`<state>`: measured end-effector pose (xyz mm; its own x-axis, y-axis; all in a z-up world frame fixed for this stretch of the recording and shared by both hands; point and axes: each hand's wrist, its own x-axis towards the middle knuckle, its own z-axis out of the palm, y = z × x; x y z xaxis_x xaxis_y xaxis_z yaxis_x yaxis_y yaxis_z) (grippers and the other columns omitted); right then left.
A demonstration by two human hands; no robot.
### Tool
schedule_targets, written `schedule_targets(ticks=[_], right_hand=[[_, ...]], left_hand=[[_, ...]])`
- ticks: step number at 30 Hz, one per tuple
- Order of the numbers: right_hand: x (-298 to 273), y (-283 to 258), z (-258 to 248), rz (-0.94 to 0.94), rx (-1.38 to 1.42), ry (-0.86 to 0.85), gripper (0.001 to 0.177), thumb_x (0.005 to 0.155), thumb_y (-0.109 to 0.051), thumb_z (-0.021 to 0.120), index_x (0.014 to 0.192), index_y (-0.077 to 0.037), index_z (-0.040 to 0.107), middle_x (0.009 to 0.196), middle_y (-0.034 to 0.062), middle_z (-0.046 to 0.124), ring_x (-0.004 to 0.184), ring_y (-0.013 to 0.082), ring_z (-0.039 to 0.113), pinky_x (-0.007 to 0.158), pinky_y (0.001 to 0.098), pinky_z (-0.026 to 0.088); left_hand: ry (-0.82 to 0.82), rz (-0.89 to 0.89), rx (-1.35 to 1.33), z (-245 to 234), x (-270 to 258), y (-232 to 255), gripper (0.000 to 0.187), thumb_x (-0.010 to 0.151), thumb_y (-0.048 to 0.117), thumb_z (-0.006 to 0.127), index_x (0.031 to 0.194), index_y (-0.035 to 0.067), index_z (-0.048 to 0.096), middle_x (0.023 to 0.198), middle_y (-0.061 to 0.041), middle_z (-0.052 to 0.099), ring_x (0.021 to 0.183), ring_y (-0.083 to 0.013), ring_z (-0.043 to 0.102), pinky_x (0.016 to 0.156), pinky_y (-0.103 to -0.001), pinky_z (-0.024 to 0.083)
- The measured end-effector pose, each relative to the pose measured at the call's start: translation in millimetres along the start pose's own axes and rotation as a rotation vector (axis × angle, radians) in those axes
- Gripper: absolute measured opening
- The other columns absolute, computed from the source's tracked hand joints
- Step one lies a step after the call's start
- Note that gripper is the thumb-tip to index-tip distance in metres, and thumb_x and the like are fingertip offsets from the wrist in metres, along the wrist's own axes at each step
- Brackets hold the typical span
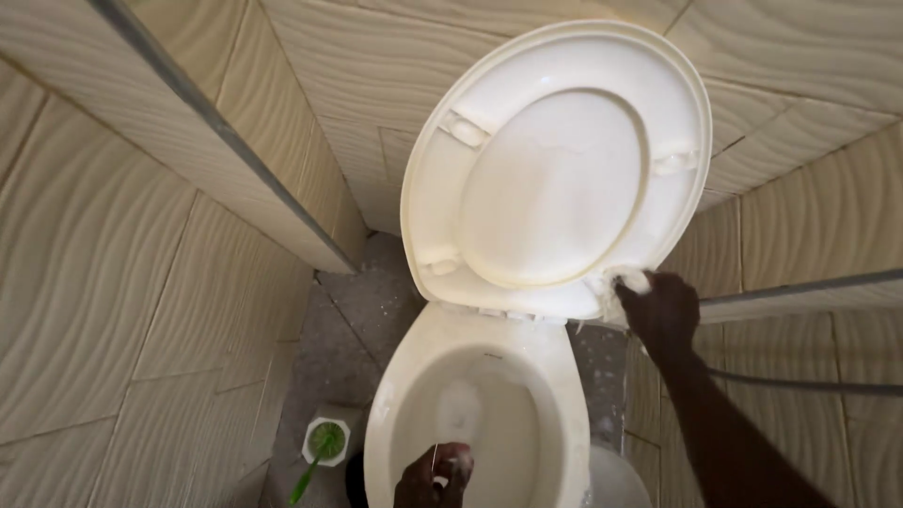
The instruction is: Cleaning a toilet seat, lid, and hinges using a cloth and a small tool.
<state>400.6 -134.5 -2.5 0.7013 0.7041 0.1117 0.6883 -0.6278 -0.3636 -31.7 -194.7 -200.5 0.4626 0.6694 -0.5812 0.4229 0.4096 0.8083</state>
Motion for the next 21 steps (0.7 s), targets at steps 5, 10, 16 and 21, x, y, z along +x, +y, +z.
schedule_targets(ticks=[5, 10, 16, 21], right_hand=[[12, 14, 14, 0.056, -0.079, -0.045, 0.039, 0.084, -0.035, 0.082, 0.108, -0.004, 0.079, 0.085, 0.0166, 0.076, 0.074, 0.0291, 0.075, 0.074, 0.043, 0.059], [-46, -65, 53, 0.046, 0.241, -0.002, 0.035, 0.086, -0.031, 0.079, 0.109, -0.004, 0.077, 0.089, 0.0151, 0.077, 0.08, 0.0268, 0.075, 0.076, 0.0414, 0.058], [-89, -174, 61, 0.068, 0.532, 0.011, 0.032, 0.088, -0.026, 0.077, 0.111, -0.004, 0.076, 0.093, 0.0138, 0.078, 0.086, 0.0245, 0.075, 0.078, 0.04, 0.057], [-49, -234, 83, -0.017, 0.296, 0.079, 0.032, 0.083, -0.029, 0.083, 0.102, -0.005, 0.078, 0.087, 0.0162, 0.077, 0.079, 0.032, 0.073, 0.073, 0.039, 0.056]], left_hand=[[0.114, -0.125, 0.15, 7, -11, 79, 0.043, 0.085, 0.053, 0.072, 0.114, 0.021, 0.078, 0.087, 0.0, 0.084, 0.077, -0.0129, 0.079, 0.067, -0.031, 0.06], [0.334, 0.148, 0.097, 9, 37, -15, 0.047, 0.096, 0.058, 0.06, 0.111, 0.019, 0.082, 0.087, 0.001, 0.084, 0.083, -0.0124, 0.078, 0.078, -0.03, 0.06], [0.124, -0.31, -0.32, -38, 4, 121, 0.058, 0.1, 0.055, 0.048, 0.118, 0.006, 0.074, 0.089, -0.01, 0.078, 0.053, -0.0171, 0.055, 0.056, -0.034, 0.049], [0.14, -0.466, -0.472, -64, -14, 199, 0.061, 0.099, 0.055, 0.041, 0.121, 0.005, 0.068, 0.081, -0.012, 0.072, 0.04, -0.0144, 0.043, 0.042, -0.034, 0.038]])
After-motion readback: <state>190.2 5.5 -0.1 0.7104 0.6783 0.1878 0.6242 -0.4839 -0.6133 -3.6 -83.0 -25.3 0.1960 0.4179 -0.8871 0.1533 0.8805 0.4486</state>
